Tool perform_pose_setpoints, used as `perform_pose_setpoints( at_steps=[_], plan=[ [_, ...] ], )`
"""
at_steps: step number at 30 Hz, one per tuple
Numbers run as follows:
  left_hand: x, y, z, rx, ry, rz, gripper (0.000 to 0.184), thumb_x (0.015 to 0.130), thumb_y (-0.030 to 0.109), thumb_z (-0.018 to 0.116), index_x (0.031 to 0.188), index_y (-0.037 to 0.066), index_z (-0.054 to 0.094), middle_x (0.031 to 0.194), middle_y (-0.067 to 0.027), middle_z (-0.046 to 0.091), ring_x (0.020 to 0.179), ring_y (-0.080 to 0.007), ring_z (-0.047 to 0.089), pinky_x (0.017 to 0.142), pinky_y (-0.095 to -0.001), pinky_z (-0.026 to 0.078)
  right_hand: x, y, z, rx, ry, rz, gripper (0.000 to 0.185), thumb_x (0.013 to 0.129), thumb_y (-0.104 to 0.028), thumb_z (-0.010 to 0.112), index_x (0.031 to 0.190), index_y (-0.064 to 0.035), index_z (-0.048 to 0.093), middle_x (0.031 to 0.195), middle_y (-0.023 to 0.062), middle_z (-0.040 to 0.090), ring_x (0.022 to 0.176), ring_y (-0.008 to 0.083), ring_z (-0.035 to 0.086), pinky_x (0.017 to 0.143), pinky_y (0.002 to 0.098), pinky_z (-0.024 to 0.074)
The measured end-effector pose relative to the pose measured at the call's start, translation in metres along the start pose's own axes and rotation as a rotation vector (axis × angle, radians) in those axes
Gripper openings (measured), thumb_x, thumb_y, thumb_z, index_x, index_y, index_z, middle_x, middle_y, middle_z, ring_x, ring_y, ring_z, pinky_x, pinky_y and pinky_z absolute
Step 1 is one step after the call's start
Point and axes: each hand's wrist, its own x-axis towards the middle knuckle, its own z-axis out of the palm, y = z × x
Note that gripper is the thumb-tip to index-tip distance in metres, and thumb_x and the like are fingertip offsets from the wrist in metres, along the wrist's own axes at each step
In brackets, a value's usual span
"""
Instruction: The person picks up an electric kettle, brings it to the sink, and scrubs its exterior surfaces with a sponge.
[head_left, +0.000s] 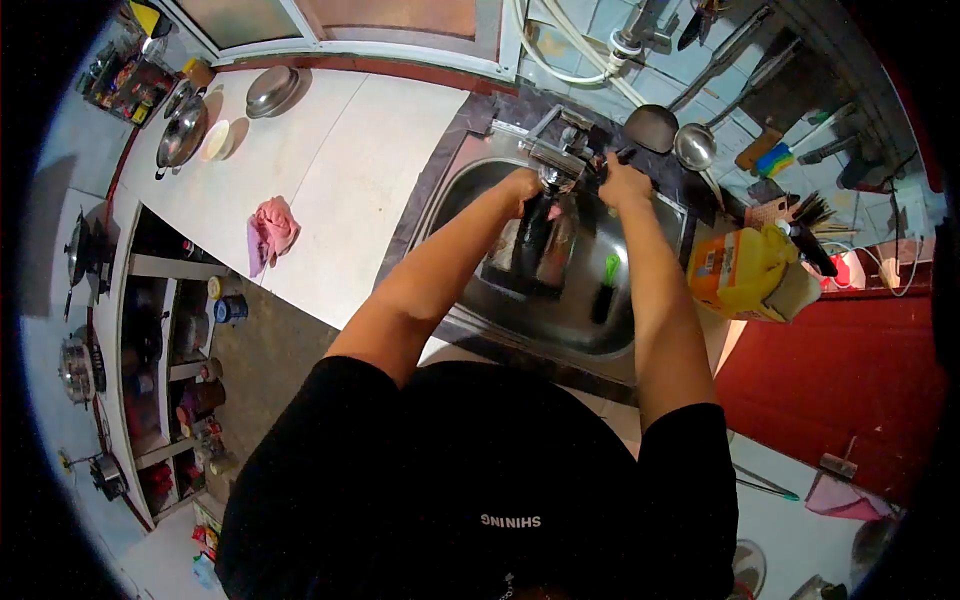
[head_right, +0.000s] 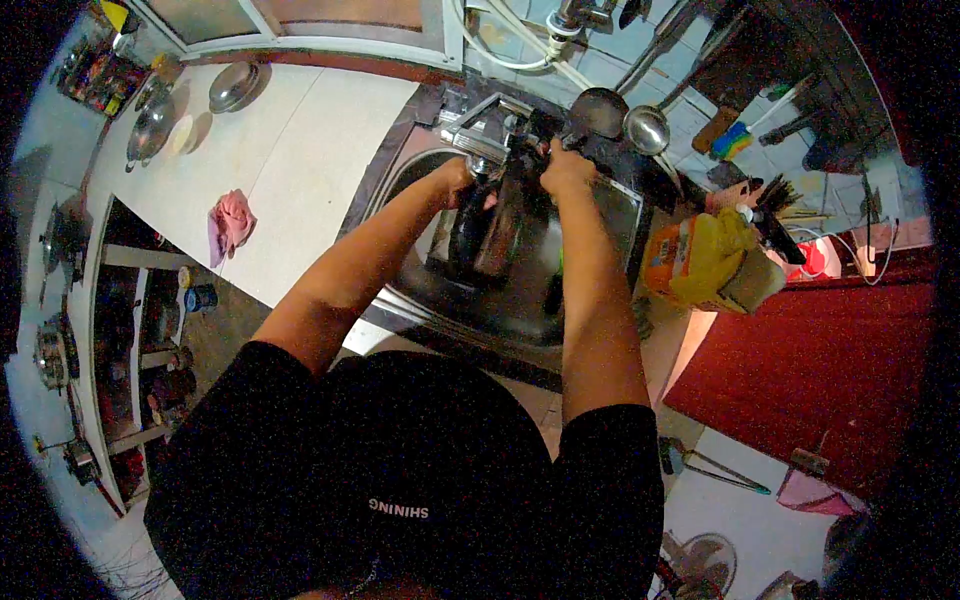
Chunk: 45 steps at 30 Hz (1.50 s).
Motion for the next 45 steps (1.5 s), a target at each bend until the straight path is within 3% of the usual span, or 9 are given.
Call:
perform_pose_setpoints(
  at_steps=[4,10,18,24,29,34,41,44,45],
  plan=[
    [-0.016,-0.008,-0.004,-0.235,-0.046,-0.238,0.026,0.091,0.024,0.047,0.091,-0.002,0.055,0.071,-0.0136,0.06,0.054,-0.0248,0.058,0.047,-0.0363,0.051,-0.003,0.002,-0.001,0.024,0.008,0.006,0.067,0.073,-0.02,0.056,0.136,-0.0233,0.032,0.107,0.0184,0.062,0.096,0.0344,0.061,0.079,0.0434,0.0491],
    [-0.079,-0.014,0.014,0.167,0.013,-0.019,0.032,0.092,0.035,0.049,0.089,0.004,0.055,0.062,-0.0077,0.053,0.044,-0.0162,0.049,0.038,-0.0277,0.041,-0.007,0.012,-0.015,-0.017,0.036,-0.016,0.069,0.074,-0.018,0.056,0.137,-0.0241,0.03,0.108,0.0211,0.06,0.097,0.0358,0.06,0.079,0.0451,0.0489],
    [-0.111,-0.007,-0.017,0.069,0.103,0.11,0.04,0.092,0.041,0.046,0.076,0.005,0.053,0.053,-0.0063,0.051,0.034,-0.0143,0.043,0.032,-0.027,0.034,0.0,0.006,-0.018,0.071,-0.043,0.027,0.067,0.073,-0.018,0.057,0.136,-0.0144,0.032,0.101,0.0195,0.063,0.095,0.0342,0.062,0.079,0.0447,0.0485],
    [-0.134,-0.008,-0.018,0.093,0.072,0.095,0.041,0.091,0.043,0.049,0.072,0.007,0.053,0.049,-0.0048,0.048,0.033,-0.0139,0.042,0.033,-0.0253,0.033,0.003,0.01,-0.016,0.0,0.003,0.005,0.073,0.077,-0.025,0.057,0.141,-0.0157,0.023,0.107,0.0176,0.063,0.094,0.0326,0.063,0.08,0.0447,0.0485],
    [-0.124,-0.03,-0.022,0.093,0.12,0.164,0.044,0.086,0.049,0.056,0.073,0.007,0.053,0.052,-0.004,0.049,0.035,-0.0121,0.043,0.034,-0.0244,0.033,-0.018,0.018,-0.016,0.244,0.024,0.011,0.081,0.071,-0.029,0.055,0.143,-0.0193,0.019,0.108,0.0219,0.061,0.097,0.0377,0.06,0.083,0.046,0.0461],
    [-0.119,-0.043,-0.027,0.108,0.135,0.19,0.043,0.082,0.047,0.062,0.075,0.005,0.053,0.054,-0.0032,0.05,0.039,-0.0115,0.045,0.033,-0.024,0.033,-0.017,0.036,0.009,0.369,-0.039,0.04,0.084,0.073,-0.029,0.056,0.145,-0.0167,0.014,0.116,0.0242,0.056,0.106,0.0408,0.055,0.095,0.0472,0.0378],
    [-0.127,-0.04,-0.025,0.125,0.155,0.172,0.036,0.086,0.042,0.059,0.079,0.008,0.051,0.052,-0.002,0.049,0.038,-0.0111,0.045,0.035,-0.0234,0.036,-0.013,0.01,-0.021,0.436,-0.11,0.079,0.083,0.074,-0.024,0.055,0.145,-0.0262,0.012,0.123,0.0231,0.052,0.115,0.0385,0.049,0.1,0.0546,0.0297],
    [-0.124,-0.045,-0.026,0.056,0.221,0.196,0.035,0.083,0.037,0.065,0.072,0.007,0.051,0.053,-0.0023,0.05,0.037,-0.0107,0.043,0.033,-0.0236,0.032,0.01,0.016,-0.003,0.44,-0.076,0.03,0.083,0.074,-0.023,0.054,0.145,-0.0264,0.011,0.123,0.0215,0.053,0.113,0.0382,0.051,0.098,0.0543,0.0322],
    [-0.123,-0.048,-0.03,0.08,0.195,0.211,0.033,0.083,0.036,0.065,0.072,0.007,0.052,0.054,-0.0024,0.051,0.038,-0.0106,0.044,0.035,-0.0235,0.034,0.001,0.016,-0.005,0.483,-0.043,0.024,0.077,0.074,-0.021,0.055,0.144,-0.0209,0.022,0.122,0.0215,0.054,0.111,0.0353,0.053,0.095,0.0453,0.039]
  ],
)
